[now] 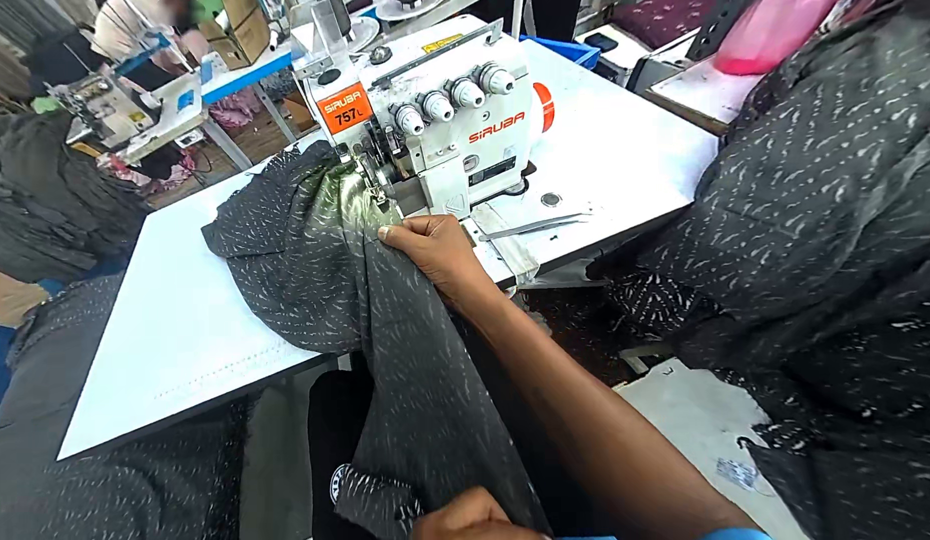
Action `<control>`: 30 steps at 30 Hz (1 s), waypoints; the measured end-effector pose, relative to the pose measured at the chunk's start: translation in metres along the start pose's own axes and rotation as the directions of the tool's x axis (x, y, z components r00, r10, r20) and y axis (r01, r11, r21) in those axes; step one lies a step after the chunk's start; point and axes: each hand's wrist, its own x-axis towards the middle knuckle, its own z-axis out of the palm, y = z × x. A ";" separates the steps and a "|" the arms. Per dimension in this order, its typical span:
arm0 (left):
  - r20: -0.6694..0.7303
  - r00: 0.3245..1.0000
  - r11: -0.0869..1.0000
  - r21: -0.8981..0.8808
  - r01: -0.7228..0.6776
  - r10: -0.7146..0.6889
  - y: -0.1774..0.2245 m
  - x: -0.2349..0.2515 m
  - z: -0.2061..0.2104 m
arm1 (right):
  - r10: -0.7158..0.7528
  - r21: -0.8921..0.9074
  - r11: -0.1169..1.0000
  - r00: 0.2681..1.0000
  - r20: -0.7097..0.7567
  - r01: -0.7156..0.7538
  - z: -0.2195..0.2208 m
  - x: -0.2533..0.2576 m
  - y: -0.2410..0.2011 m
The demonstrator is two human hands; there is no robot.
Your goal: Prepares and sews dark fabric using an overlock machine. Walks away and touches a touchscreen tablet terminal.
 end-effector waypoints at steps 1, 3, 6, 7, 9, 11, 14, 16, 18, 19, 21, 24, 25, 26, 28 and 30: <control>-0.035 0.999 1.000 0.020 0.000 0.000 -0.001 0.004 -0.001 | 0.005 -0.011 1.000 1.000 0.002 -0.005 -0.001 -0.001 -0.001; -0.098 0.995 0.998 0.066 -0.001 0.007 -0.003 0.012 -0.004 | 0.014 -0.020 1.000 1.000 0.000 -0.014 -0.001 -0.001 -0.002; -0.180 0.983 0.989 0.149 0.000 0.028 -0.007 0.025 -0.010 | 0.036 0.004 0.999 0.999 0.015 -0.036 -0.001 -0.001 -0.003; -0.200 0.979 0.985 0.171 -0.002 0.037 -0.009 0.030 -0.013 | 0.040 0.014 0.999 0.999 0.024 -0.040 -0.002 -0.001 -0.003; -0.233 0.971 0.979 0.205 -0.005 0.054 -0.013 0.042 -0.018 | 0.034 0.025 0.999 0.999 0.029 -0.035 -0.002 -0.001 0.000; -0.261 0.963 0.972 0.235 -0.008 0.071 -0.015 0.053 -0.025 | 0.027 0.039 0.999 0.999 0.034 -0.028 -0.003 -0.002 0.000; -0.307 0.944 0.952 0.304 -0.022 0.120 -0.018 0.068 -0.036 | 0.040 0.088 0.995 0.998 0.058 -0.045 -0.002 -0.002 0.000; -0.333 0.929 0.935 0.354 -0.035 0.161 -0.022 0.078 -0.043 | 0.064 0.139 0.987 0.993 0.095 -0.077 -0.002 -0.004 0.000; -0.355 0.917 0.914 0.405 -0.027 0.184 -0.025 0.089 -0.051 | 0.088 0.184 0.977 0.987 0.131 -0.111 0.000 -0.005 -0.002; -0.365 0.911 0.904 0.426 -0.018 0.191 -0.025 0.095 -0.055 | 0.096 0.199 0.972 0.985 0.141 -0.123 0.000 -0.005 -0.002; -0.381 0.903 0.889 0.459 -0.001 0.198 -0.024 0.107 -0.063 | 0.095 0.208 0.970 0.985 0.146 -0.125 0.001 -0.005 -0.002; -0.390 0.895 0.855 0.519 0.019 0.217 -0.022 0.125 -0.075 | 0.076 0.201 0.974 0.985 0.152 -0.106 0.000 -0.003 0.001; -0.393 0.892 0.840 0.542 0.029 0.224 -0.021 0.130 -0.079 | 0.075 0.204 0.973 0.985 0.158 -0.106 0.000 -0.003 0.001; -0.395 0.890 0.826 0.562 0.038 0.228 -0.020 0.135 -0.083 | 0.076 0.208 0.972 0.984 0.162 -0.110 0.000 -0.003 0.001; -0.396 0.888 0.804 0.593 0.054 0.233 -0.018 0.147 -0.092 | 0.088 0.219 0.968 0.982 0.165 -0.124 0.000 -0.007 0.000; -0.396 0.888 0.773 0.630 0.077 0.234 -0.013 0.159 -0.101 | 0.128 0.253 0.953 0.977 0.170 -0.169 0.001 -0.016 -0.001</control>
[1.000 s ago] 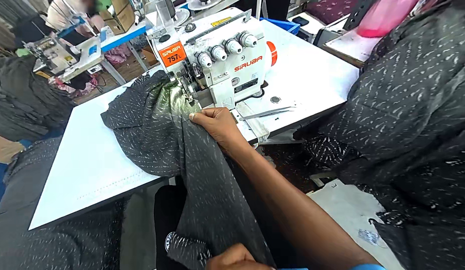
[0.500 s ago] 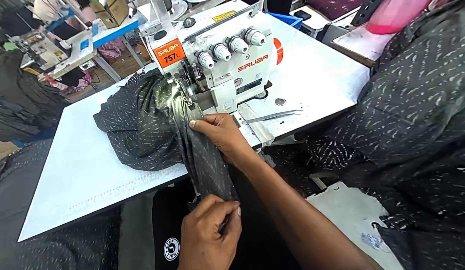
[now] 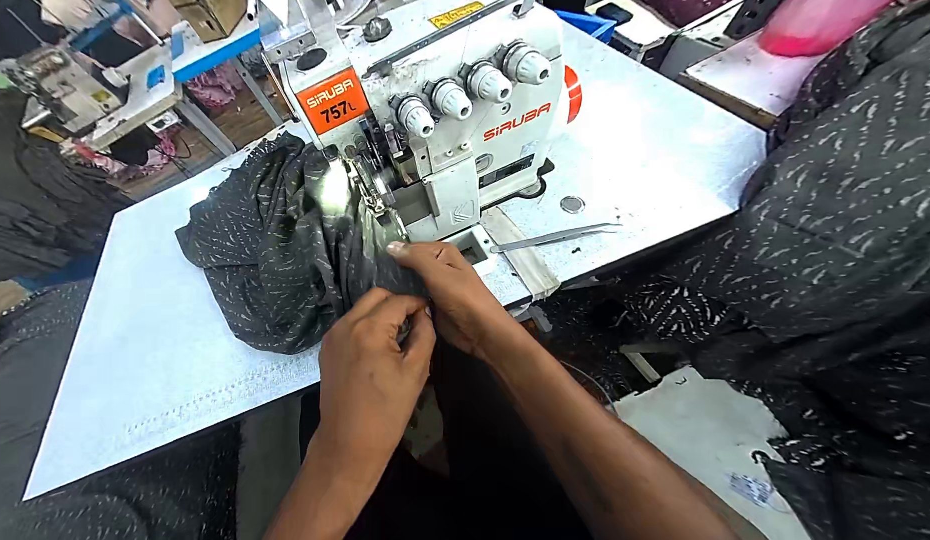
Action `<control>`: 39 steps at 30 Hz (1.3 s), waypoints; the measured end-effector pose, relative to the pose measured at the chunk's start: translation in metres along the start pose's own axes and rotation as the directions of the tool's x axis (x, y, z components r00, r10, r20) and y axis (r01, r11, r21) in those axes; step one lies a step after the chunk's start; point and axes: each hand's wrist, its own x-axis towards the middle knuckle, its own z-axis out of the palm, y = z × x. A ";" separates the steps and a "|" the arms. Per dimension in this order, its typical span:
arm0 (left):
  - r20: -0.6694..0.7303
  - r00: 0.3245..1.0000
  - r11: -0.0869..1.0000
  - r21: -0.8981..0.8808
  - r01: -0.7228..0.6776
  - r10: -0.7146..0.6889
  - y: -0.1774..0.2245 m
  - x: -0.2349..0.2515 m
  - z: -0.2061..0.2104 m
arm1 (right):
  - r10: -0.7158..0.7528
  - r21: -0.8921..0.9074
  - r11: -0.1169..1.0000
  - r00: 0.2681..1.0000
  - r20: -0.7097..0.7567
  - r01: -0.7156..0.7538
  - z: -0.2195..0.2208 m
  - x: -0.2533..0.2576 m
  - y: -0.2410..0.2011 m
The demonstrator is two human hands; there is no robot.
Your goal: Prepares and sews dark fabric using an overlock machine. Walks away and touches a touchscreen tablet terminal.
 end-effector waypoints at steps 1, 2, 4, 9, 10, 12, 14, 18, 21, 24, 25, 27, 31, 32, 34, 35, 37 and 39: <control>0.003 1.000 0.999 0.032 -0.001 0.001 0.000 0.008 -0.002 | 0.040 0.046 0.998 0.999 -0.004 -0.040 0.001 -0.005 0.003; 0.009 1.000 0.998 0.062 -0.001 0.001 -0.001 0.016 -0.004 | 0.085 0.115 0.990 0.996 0.003 -0.085 0.003 -0.009 0.008; 0.029 1.000 0.995 0.104 0.002 -0.005 -0.001 0.031 -0.008 | 0.121 0.305 0.942 0.990 0.077 -0.139 0.006 -0.011 0.017; 0.047 0.999 0.991 0.136 0.003 -0.010 -0.002 0.067 -0.015 | 0.005 0.548 0.823 0.966 0.257 -0.150 0.023 -0.012 0.047; 0.045 0.999 0.988 0.154 0.008 -0.015 -0.004 0.073 -0.015 | -0.009 0.581 0.798 0.961 0.277 -0.160 0.029 -0.010 0.052; 0.052 0.998 0.985 0.174 0.010 -0.020 -0.008 0.082 -0.014 | -0.021 0.637 0.744 0.945 0.328 -0.204 0.043 -0.002 0.060; 0.064 0.998 0.983 0.186 0.013 -0.026 -0.012 0.089 -0.015 | 0.041 0.613 0.746 0.937 0.346 -0.259 0.055 0.001 0.065; 0.127 0.992 0.983 0.184 -0.010 -0.014 -0.008 0.066 -0.028 | 0.051 -0.071 0.997 0.986 0.157 -0.040 0.036 -0.029 0.051; 0.061 0.998 0.978 0.204 -0.046 0.034 -0.011 0.037 -0.022 | -0.309 -0.571 0.784 0.951 -0.017 0.244 0.001 -0.038 0.040; 0.032 0.995 0.981 0.167 -0.094 0.090 -0.011 0.017 -0.008 | -0.437 -0.583 0.747 0.897 -0.066 0.321 -0.013 -0.016 0.014; 0.031 0.994 0.982 0.155 -0.110 0.107 -0.011 0.012 -0.004 | -0.384 -0.524 0.802 0.920 -0.082 0.288 -0.014 -0.007 0.007; 0.029 0.989 0.981 0.122 -0.151 0.148 -0.016 0.002 -0.006 | -0.262 -0.412 0.887 0.962 -0.078 0.208 -0.014 0.003 0.003; -0.083 0.989 0.983 -0.146 0.113 -0.126 -0.061 -0.002 -0.046 | -0.095 -0.210 0.974 0.994 -0.045 0.083 -0.016 -0.011 0.004; -0.050 0.960 0.943 -0.210 0.259 -0.275 -0.081 0.003 -0.054 | -0.063 -0.166 0.985 0.997 -0.050 0.054 -0.016 -0.015 0.006; 0.034 0.879 0.809 -0.374 0.453 -0.476 -0.113 0.015 -0.051 | -0.044 -0.130 0.991 0.997 -0.058 0.036 -0.016 -0.018 0.010; 0.052 0.856 0.757 -0.441 0.482 -0.515 -0.123 0.021 -0.045 | -0.048 -0.129 0.991 0.997 -0.066 0.039 -0.016 -0.019 0.011; -0.039 0.862 0.802 -0.387 0.454 -0.506 -0.133 0.033 -0.049 | -0.063 -0.139 0.989 0.995 -0.082 0.051 -0.015 -0.022 0.011; -0.246 0.887 0.918 -0.173 0.356 -0.390 -0.143 0.050 -0.074 | -0.075 -0.133 0.989 0.993 -0.093 0.062 -0.015 -0.025 0.012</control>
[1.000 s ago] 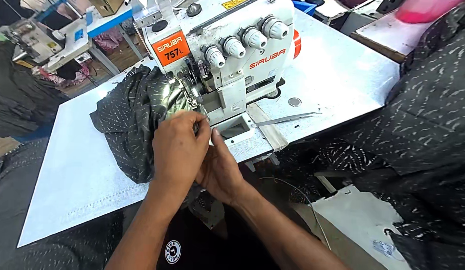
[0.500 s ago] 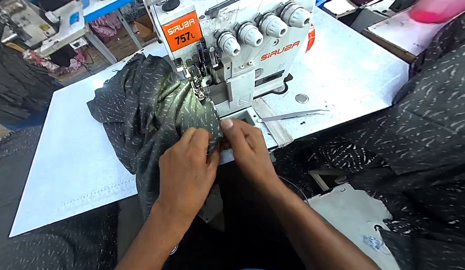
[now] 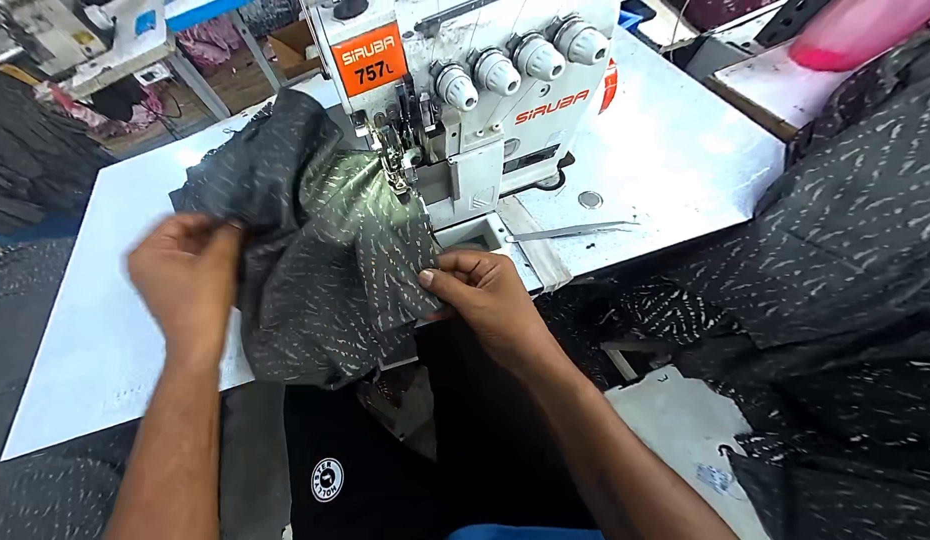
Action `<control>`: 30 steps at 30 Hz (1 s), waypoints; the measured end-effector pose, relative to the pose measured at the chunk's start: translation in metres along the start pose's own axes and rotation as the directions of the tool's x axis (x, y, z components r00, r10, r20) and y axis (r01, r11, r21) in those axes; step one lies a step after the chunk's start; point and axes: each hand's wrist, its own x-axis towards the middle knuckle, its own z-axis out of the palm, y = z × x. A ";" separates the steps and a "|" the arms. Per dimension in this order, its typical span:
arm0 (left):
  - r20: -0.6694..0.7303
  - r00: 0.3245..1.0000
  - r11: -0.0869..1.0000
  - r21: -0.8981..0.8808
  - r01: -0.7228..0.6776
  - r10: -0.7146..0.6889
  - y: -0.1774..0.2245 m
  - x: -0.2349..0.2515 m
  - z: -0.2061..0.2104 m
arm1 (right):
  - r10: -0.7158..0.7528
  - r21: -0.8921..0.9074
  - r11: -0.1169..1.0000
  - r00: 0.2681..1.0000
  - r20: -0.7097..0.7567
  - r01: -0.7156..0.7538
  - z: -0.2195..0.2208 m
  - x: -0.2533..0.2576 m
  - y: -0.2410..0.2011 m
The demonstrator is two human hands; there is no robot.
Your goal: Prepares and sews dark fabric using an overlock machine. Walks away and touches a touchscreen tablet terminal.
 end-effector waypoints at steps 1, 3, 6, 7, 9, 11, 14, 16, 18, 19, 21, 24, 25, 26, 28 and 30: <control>-0.053 0.995 0.990 0.116 -0.082 0.088 0.001 0.017 -0.009 | -0.003 0.003 1.000 1.000 -0.005 0.003 0.000 -0.001 0.000; 0.005 0.974 0.934 0.282 -0.218 0.225 0.015 0.039 -0.021 | 0.007 -0.017 1.000 1.000 -0.009 -0.007 0.003 -0.005 -0.001; 0.156 0.904 0.843 0.326 -0.427 0.397 0.071 0.015 -0.011 | 0.001 -0.028 1.000 1.000 -0.013 -0.002 0.006 -0.007 -0.002; 0.196 0.866 0.826 0.263 -0.499 0.461 0.085 -0.007 0.001 | -0.001 -0.016 1.000 1.000 -0.012 0.001 0.006 -0.010 -0.002; 0.275 0.811 0.828 0.078 -0.555 0.517 0.096 -0.044 0.031 | 0.001 0.004 1.000 1.000 -0.012 -0.001 0.005 -0.013 -0.001; 0.289 0.805 0.845 -0.029 -0.533 0.518 0.090 -0.057 0.052 | 0.009 0.011 1.000 1.000 -0.016 -0.009 0.004 -0.016 0.000; 0.280 0.803 0.844 -0.055 -0.534 0.526 0.080 -0.054 0.060 | -0.015 0.001 1.000 1.000 -0.008 0.015 0.004 -0.022 0.000; 0.285 0.782 0.826 -0.072 -0.559 0.554 0.073 -0.051 0.061 | -0.033 -0.017 0.999 0.999 -0.036 0.033 0.006 -0.025 -0.002; 0.288 0.755 0.802 -0.098 -0.589 0.590 0.069 -0.046 0.061 | -0.050 -0.022 0.999 0.997 -0.060 0.049 0.007 -0.024 -0.002; 0.290 0.740 0.789 -0.112 -0.604 0.607 0.066 -0.042 0.063 | -0.059 -0.026 0.998 0.995 -0.084 0.057 0.009 -0.022 -0.004; 0.296 0.704 0.759 -0.148 -0.634 0.646 0.060 -0.031 0.065 | -0.059 -0.049 0.997 0.991 -0.123 0.054 0.013 -0.013 -0.009; 0.330 0.628 0.707 -0.245 -0.664 0.704 0.053 -0.008 0.064 | -0.061 -0.099 0.994 0.987 -0.148 0.047 0.020 0.010 -0.016; 0.346 0.606 0.695 -0.274 -0.665 0.716 0.051 -0.001 0.062 | -0.068 -0.107 0.993 0.985 -0.158 0.051 0.022 0.018 -0.018; 0.355 0.583 0.680 -0.302 -0.668 0.731 0.050 0.006 0.062 | -0.072 -0.119 0.992 0.983 -0.170 0.052 0.024 0.026 -0.021; 0.360 0.544 0.648 -0.324 -0.689 0.758 0.048 0.016 0.062 | -0.072 -0.143 0.989 0.978 -0.196 0.044 0.028 0.036 -0.027; 0.362 0.496 0.597 -0.264 -0.757 0.789 0.048 0.021 0.062 | -0.063 -0.142 0.989 0.974 -0.218 0.032 0.030 0.041 -0.031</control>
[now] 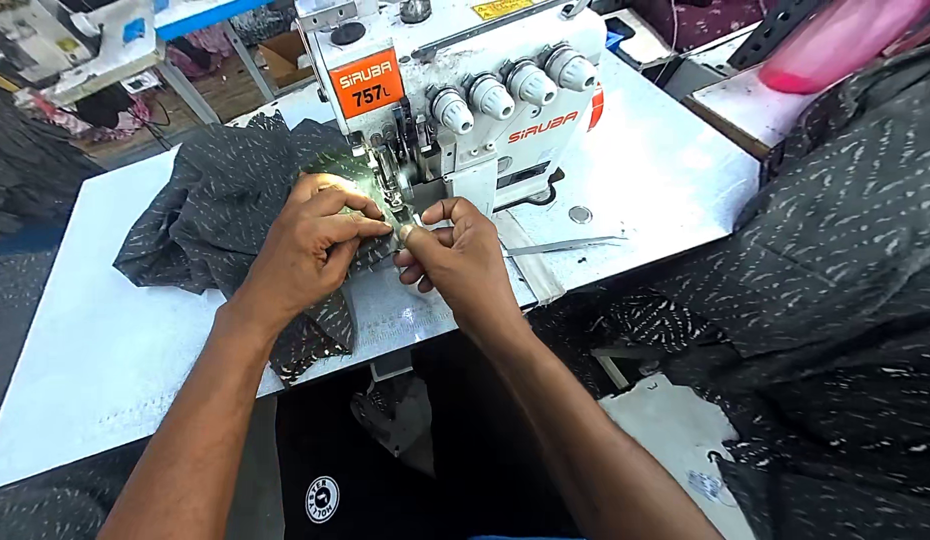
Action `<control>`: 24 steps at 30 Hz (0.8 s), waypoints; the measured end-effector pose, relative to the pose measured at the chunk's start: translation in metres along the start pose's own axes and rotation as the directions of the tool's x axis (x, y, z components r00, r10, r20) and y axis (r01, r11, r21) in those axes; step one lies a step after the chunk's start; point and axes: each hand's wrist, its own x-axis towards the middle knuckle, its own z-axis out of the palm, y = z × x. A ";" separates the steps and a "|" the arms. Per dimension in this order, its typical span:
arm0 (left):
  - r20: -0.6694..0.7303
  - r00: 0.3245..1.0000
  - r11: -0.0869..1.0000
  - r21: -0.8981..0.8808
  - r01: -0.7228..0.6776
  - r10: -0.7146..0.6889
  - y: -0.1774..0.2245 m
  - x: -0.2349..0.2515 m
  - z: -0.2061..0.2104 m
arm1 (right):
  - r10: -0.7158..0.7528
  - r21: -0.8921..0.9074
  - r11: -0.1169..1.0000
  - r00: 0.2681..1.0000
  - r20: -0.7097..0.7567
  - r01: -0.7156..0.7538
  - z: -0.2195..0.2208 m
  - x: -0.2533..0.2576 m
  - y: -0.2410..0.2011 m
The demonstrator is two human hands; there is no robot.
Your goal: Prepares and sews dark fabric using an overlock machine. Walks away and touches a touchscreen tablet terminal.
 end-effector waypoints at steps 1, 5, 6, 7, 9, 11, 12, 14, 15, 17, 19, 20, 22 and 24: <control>0.015 0.999 0.996 0.073 -0.041 0.040 0.000 0.001 -0.002 | 0.004 0.003 1.000 1.000 -0.012 -0.004 0.001 0.001 -0.002; 0.034 0.989 0.964 0.222 -0.145 0.141 0.006 -0.001 -0.003 | 0.018 0.003 1.000 0.999 -0.043 -0.018 0.003 0.001 -0.004; 0.039 0.989 0.964 0.218 -0.151 0.146 0.006 -0.002 -0.003 | 0.021 0.004 1.000 0.999 -0.043 -0.021 0.003 0.002 -0.005; 0.044 0.989 0.970 0.193 -0.150 0.144 0.005 -0.003 -0.003 | 0.025 0.007 1.000 0.999 -0.041 -0.024 0.003 0.002 -0.005; 0.052 0.989 0.979 0.142 -0.144 0.138 0.002 -0.004 -0.003 | 0.034 0.003 0.999 0.999 -0.041 -0.034 0.002 0.002 -0.005; 0.062 0.990 0.984 0.118 -0.136 0.130 0.001 -0.004 -0.004 | 0.051 -0.009 0.999 0.998 -0.044 -0.052 0.001 0.003 -0.006; 0.067 0.990 0.984 0.117 -0.132 0.125 0.000 -0.004 -0.005 | 0.059 -0.021 0.998 0.997 -0.049 -0.060 0.000 0.004 -0.007; 0.081 0.989 0.984 0.117 -0.133 0.124 -0.006 -0.002 -0.005 | 0.056 -0.060 0.996 0.996 -0.066 -0.060 0.000 0.010 -0.006; 0.090 0.988 0.984 0.115 -0.136 0.126 -0.011 -0.001 -0.006 | 0.043 -0.084 0.995 0.996 -0.077 -0.049 0.000 0.013 -0.005; 0.096 0.987 0.986 0.095 -0.139 0.130 -0.023 0.005 -0.010 | 0.000 -0.111 0.994 0.994 -0.108 -0.012 0.002 0.020 -0.005; 0.065 0.990 0.990 0.057 -0.127 0.123 -0.038 0.006 -0.011 | -0.031 -0.114 0.993 0.992 -0.120 0.017 0.003 0.017 -0.003; 0.047 0.995 0.994 0.053 -0.094 0.091 -0.042 0.004 -0.011 | -0.050 -0.127 0.991 0.993 -0.109 0.036 0.001 0.009 -0.002; 0.050 0.999 0.995 0.094 0.014 -0.019 -0.030 -0.003 -0.011 | -0.157 -0.219 0.966 0.985 -0.073 0.138 -0.008 -0.013 0.006; 0.043 0.992 0.976 0.185 0.112 -0.122 0.005 -0.014 -0.004 | -0.374 -0.373 0.866 0.926 -0.045 0.332 -0.017 -0.029 0.020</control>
